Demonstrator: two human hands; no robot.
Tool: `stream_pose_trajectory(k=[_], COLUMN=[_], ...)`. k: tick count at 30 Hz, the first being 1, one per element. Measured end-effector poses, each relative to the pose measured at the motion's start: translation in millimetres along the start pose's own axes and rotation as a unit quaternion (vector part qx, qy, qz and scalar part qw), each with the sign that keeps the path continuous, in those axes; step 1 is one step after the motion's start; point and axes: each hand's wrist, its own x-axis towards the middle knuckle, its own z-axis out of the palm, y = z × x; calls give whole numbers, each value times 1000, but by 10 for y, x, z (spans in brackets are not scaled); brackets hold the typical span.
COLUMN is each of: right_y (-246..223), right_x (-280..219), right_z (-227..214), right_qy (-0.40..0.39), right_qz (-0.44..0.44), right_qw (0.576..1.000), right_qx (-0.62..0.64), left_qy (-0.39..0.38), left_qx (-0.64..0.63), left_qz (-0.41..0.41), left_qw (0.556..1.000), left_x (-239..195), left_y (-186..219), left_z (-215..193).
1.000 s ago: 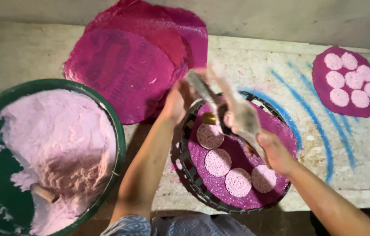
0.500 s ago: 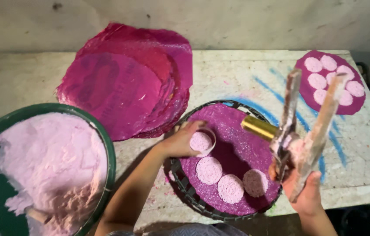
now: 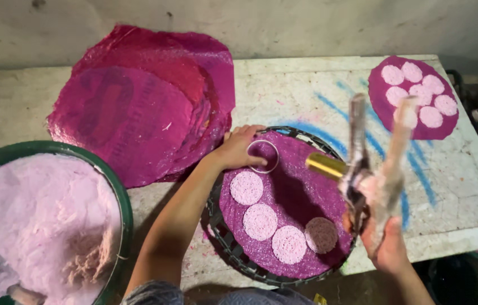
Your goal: The person prepares pink round cakes by hand and with a stamping tool, scooping pink paste into the tool and pressing it onto a prepared tray of pink bases.
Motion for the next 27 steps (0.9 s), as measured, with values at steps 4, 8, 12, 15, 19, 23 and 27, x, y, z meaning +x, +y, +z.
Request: stream_pose_trajectory(k=[4, 8, 12, 15, 19, 23, 27], right_y=[-35, -338, -735, -807, -686, -653, -771], right_x=[460, 1138, 1671, 1851, 1903, 1889, 1852], right_z=[-1, 171, 439, 661, 877, 878, 790], right_qy=[-125, -213, -186, -176, -184, -196, -154], right_qz=[144, 362, 364, 293, 225, 256, 300], right_qw=[981, 895, 845, 832, 830, 811, 790], right_qx=[-15, -151, -344, -437, -476, -489, -512], left_qy=[-6, -16, 80, 127, 113, 123, 129], left_qx=[-643, -863, -899, -896, -884, -890, -910], left_qz=[175, 289, 276, 267, 322, 312, 283], left_qw=[746, 415, 331, 332, 319, 309, 273], left_x=[-34, 68, 260, 323, 295, 270, 373], left_y=[237, 432, 260, -3, -256, -308, -225], left_z=[-124, -73, -80, -96, -94, 44, 265])
